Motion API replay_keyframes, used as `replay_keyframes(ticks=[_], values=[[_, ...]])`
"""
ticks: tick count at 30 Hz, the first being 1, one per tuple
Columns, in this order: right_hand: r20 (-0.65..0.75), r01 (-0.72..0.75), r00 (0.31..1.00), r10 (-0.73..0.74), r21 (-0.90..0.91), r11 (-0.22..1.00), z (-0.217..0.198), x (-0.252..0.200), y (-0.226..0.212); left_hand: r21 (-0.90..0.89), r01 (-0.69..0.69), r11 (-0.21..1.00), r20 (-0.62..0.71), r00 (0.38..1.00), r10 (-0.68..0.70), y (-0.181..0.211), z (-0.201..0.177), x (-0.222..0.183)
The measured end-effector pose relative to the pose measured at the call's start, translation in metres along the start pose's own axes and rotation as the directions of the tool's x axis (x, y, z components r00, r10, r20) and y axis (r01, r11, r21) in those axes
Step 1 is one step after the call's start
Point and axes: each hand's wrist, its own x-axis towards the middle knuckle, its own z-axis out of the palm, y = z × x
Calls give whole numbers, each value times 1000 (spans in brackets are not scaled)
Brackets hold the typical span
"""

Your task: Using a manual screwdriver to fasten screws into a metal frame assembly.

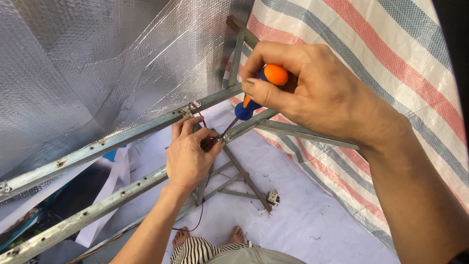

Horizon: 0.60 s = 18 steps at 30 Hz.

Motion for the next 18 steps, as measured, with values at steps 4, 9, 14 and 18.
replay_keyframes(ticks=[4,9,14,18], values=[[47,47,998,-48,23,999,-1,0,1,-2,2,1000,8,1000,-2,0,0,0],[122,-52,992,45,57,997,-4,-2,5,12,-11,1000,-8,1000,11,0,0,-1],[8,-127,992,127,-38,991,6,3,21,3,-6,1000,-14,1000,6,1,0,-1],[-154,-120,982,111,-45,992,17,3,27,-19,-19,1000,-40,999,18,2,-2,-2]])
